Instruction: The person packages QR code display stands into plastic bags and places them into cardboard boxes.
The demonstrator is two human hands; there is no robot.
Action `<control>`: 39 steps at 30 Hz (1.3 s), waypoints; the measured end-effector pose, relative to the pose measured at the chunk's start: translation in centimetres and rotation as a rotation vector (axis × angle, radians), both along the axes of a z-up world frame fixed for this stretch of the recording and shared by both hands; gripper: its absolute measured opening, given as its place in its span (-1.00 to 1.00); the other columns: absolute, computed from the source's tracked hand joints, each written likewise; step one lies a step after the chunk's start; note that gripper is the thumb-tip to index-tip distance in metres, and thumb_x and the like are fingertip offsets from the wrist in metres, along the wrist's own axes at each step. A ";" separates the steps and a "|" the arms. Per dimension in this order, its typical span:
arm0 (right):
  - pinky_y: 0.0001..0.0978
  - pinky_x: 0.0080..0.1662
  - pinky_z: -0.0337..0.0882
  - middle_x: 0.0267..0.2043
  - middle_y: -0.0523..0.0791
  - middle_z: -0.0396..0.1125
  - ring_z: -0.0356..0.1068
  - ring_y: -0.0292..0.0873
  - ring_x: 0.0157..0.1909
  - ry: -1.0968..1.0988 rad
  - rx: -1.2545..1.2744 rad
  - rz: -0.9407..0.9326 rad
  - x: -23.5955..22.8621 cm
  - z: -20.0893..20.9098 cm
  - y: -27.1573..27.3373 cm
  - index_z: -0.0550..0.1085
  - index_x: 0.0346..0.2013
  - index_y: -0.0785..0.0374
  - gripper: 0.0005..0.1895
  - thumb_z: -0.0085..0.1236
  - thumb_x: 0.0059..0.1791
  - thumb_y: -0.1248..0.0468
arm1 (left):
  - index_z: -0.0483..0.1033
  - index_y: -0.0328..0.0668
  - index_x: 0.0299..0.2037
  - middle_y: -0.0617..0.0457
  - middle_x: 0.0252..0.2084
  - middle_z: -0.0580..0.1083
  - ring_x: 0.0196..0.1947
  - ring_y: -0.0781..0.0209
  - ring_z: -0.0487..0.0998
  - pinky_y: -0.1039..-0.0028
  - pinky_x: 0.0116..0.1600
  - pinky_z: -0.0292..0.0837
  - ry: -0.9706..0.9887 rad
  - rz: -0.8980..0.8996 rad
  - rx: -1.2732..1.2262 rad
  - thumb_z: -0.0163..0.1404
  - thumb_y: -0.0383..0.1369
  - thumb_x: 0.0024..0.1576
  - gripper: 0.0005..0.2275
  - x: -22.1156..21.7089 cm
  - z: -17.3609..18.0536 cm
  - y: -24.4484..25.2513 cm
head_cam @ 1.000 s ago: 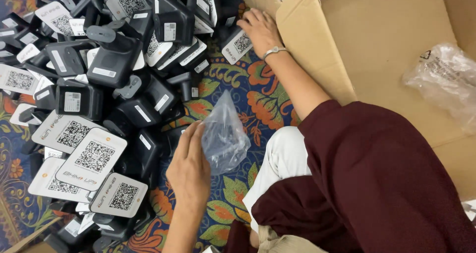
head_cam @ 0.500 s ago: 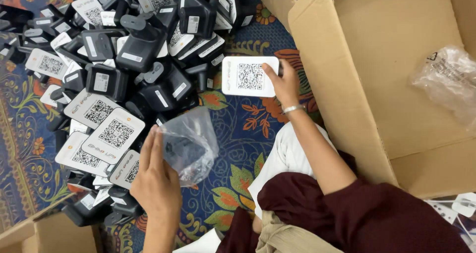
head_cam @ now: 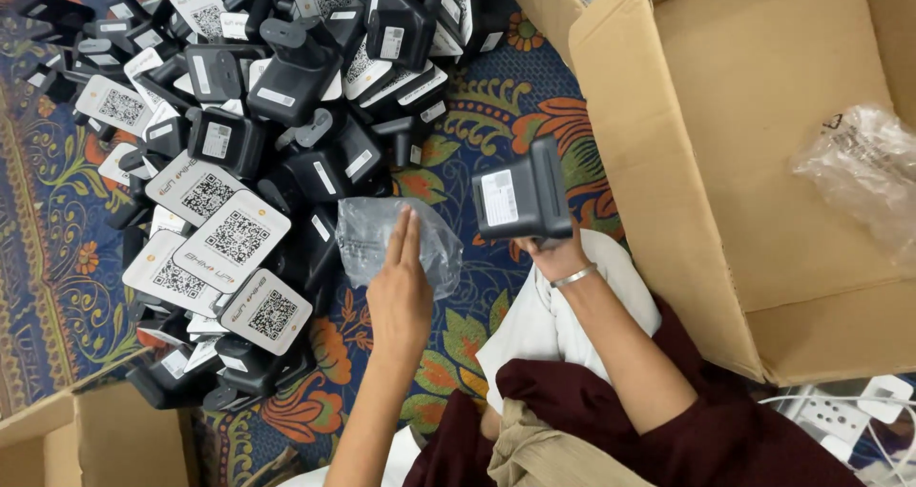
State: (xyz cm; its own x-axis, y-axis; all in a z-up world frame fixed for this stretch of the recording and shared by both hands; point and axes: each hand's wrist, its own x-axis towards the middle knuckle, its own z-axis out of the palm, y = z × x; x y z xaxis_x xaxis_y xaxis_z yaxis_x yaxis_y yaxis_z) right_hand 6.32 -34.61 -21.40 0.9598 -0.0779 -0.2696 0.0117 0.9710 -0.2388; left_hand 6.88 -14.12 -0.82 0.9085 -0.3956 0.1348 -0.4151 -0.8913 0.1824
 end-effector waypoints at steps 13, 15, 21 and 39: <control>-0.55 -0.14 0.40 -0.20 -0.24 0.41 0.39 -0.41 -0.18 0.108 -0.633 0.034 0.5 4.9 1.7 0.48 0.01 0.24 -0.57 -0.09 0.17 -0.06 | 0.36 -0.26 0.33 -0.23 0.33 0.39 0.27 -0.21 0.46 0.23 0.29 0.39 0.036 -0.080 -0.439 -0.17 -0.69 0.18 -0.53 1.8 0.8 -0.8; -0.56 -0.15 0.39 -0.21 -0.25 0.40 0.38 -0.42 -0.19 0.102 -0.723 0.036 0.4 5.8 1.9 0.47 0.03 0.22 -0.57 -0.10 0.15 -0.06 | 0.36 -0.26 0.33 -0.24 0.32 0.39 0.28 -0.21 0.46 0.24 0.30 0.39 0.032 -0.067 -0.438 -0.17 -0.68 0.19 -0.54 1.8 1.0 -0.6; -0.51 -0.14 0.39 -0.20 -0.18 0.38 0.36 -0.38 -0.18 -0.067 -0.975 0.113 0.1 4.7 2.7 0.42 0.06 0.30 -0.60 -0.03 0.18 0.01 | 0.31 -0.27 0.36 -0.23 0.37 0.33 0.21 -0.25 0.48 0.17 0.20 0.44 0.019 -0.064 -0.318 -0.14 -0.70 0.14 -0.48 1.1 0.0 -1.0; 0.02 -0.31 0.43 -0.40 0.12 0.43 0.45 0.20 -0.33 -0.135 -2.021 0.070 -0.1 2.2 3.9 0.48 -0.33 0.31 -0.70 0.11 0.01 0.09 | 0.17 -0.40 0.39 -0.27 0.45 0.20 -0.02 -0.38 0.54 0.07 -0.02 0.50 0.285 -0.185 -0.204 -0.16 -0.77 -0.08 -0.31 -2.7 -3.2 -7.4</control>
State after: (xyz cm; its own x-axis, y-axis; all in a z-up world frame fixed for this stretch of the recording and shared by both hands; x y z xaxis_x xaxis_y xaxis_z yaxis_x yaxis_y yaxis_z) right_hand 6.19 -30.70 -19.22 0.9764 -0.0856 0.1982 0.1003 -0.6330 -0.7676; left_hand 4.22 -21.47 -3.98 0.8366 -0.5475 -0.0196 -0.4726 -0.7393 0.4796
